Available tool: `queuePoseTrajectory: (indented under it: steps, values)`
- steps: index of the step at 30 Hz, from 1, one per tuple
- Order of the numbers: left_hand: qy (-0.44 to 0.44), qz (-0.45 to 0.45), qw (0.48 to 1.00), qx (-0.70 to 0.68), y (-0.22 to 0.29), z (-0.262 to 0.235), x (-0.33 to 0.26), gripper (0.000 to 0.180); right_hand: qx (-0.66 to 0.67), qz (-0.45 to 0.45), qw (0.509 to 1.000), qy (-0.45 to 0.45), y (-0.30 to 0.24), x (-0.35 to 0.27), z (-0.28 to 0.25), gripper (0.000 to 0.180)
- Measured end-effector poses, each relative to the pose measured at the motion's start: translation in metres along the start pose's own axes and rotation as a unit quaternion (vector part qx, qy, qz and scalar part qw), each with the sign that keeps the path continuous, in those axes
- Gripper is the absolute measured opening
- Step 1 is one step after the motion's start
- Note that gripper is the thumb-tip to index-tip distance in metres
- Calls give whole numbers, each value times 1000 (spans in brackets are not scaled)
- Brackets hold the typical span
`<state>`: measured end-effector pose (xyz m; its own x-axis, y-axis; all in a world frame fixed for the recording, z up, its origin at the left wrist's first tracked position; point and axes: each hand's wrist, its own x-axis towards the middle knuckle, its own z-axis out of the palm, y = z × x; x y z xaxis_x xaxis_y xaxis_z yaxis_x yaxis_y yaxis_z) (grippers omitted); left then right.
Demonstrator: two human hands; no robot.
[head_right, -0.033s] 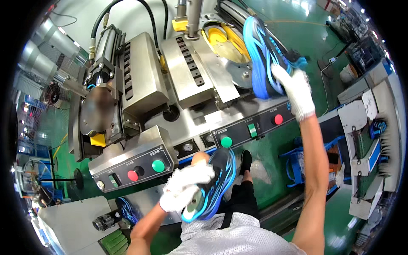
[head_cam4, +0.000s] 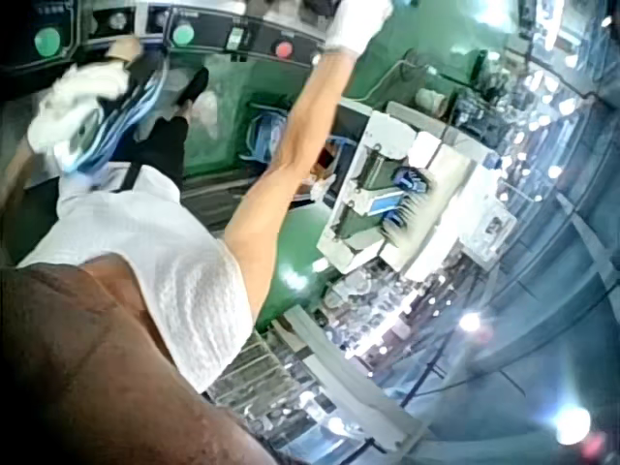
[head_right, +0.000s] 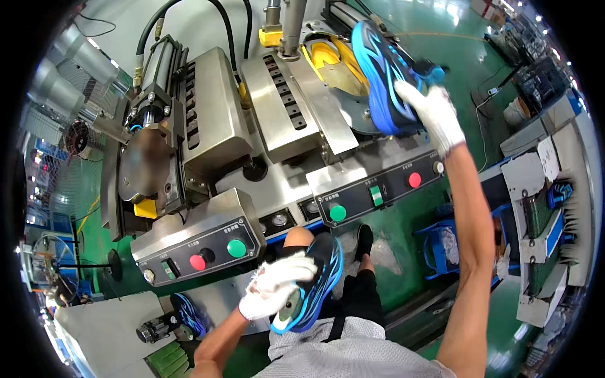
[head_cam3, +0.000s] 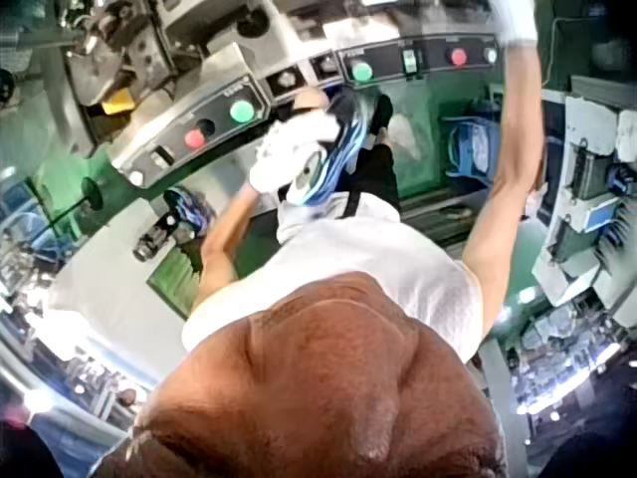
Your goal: The person repeatedly picks up blue shoe soles and places them into a metal press machine. They operate the machine controls to process the soles, then remove them and place them on a nearby surface. The task involves continuous handling of shoe components in a factory setting.
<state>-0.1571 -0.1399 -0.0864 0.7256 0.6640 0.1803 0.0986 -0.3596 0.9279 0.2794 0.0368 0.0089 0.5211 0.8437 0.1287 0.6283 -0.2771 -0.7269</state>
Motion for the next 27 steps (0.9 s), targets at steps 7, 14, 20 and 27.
queuePoseTrajectory:
  steps: [7, 14, 20, 27]
  values:
    - [-60, -86, 994, 7, -42, 0, -68, 42, -342, -153, 914, -158, -63, 147, 144, 67]
    - [-18, -95, 995, -35, -70, 15, -81, 49, -365, -185, 909, -77, -45, 157, 211, 71]
    - [-75, -74, 994, 20, -49, 1, -57, 47, -307, -228, 923, 40, -47, 99, 140, 67]
    - [-117, -24, 993, 21, -55, 13, -62, 59, 47, -375, 925, -47, -19, -217, 125, 88]
